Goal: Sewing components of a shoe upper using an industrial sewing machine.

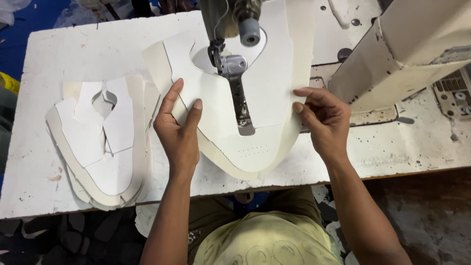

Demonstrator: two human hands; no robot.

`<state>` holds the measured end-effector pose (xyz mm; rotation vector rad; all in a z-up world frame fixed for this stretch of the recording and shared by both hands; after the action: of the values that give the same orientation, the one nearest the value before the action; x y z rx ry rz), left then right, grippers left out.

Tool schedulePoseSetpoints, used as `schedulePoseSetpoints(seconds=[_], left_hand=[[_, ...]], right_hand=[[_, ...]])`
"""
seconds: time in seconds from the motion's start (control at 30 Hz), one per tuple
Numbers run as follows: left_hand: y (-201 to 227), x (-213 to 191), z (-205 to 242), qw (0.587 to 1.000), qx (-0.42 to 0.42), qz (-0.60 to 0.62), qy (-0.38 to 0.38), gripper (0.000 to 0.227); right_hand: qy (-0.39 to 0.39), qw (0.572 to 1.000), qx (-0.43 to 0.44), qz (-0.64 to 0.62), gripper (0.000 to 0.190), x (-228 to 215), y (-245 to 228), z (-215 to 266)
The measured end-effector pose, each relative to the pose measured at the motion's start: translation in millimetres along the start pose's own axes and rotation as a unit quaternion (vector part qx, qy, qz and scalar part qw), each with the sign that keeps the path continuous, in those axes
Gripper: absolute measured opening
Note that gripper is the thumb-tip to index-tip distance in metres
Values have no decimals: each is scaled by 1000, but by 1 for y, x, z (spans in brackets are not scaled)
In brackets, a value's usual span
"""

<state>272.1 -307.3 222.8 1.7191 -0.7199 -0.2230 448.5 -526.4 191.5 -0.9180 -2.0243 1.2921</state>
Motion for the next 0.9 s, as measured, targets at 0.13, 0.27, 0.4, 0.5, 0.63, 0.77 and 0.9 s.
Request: schedulePoseSetpoints(seconds=[0.13, 0.27, 0.4, 0.5, 0.63, 0.77, 0.9], left_hand=[[-15, -5, -22, 1000, 18, -16, -9, 55], [-10, 0, -36, 1000, -14, -10, -18, 54], [-11, 2, -44, 999, -30, -21, -21, 55], [-18, -1, -45, 999, -12, -34, -30, 54], [-14, -1, -40, 999, 11, -20, -42, 56], [7, -3, -9, 984, 95, -146, -28, 61], [-2, -4, 19, 934, -268, -233, 40, 67]], right_hand=[[3, 1000, 5, 27, 22, 9, -6, -19], [10, 999, 25, 36, 24, 12, 6, -28], [14, 999, 22, 25, 25, 11, 12, -29], [11, 999, 29, 32, 25, 10, 7, -29], [25, 995, -12, 92, 20, 0, 5, -27], [11, 939, -199, 279, 13, 3, -32, -43], [-100, 867, -326, 363, 16, 48, -47, -90]])
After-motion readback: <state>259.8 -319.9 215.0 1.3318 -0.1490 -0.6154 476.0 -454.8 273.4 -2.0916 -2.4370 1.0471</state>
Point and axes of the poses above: each hand's wrist, its own z-axis away from the middle knuckle, its own x-axis out of the palm, y = z × x, the point moved 1 cm from there along -z, towards the middle knuckle, and after that the axes turned 2 degrees about z, right-handed, at the moved point
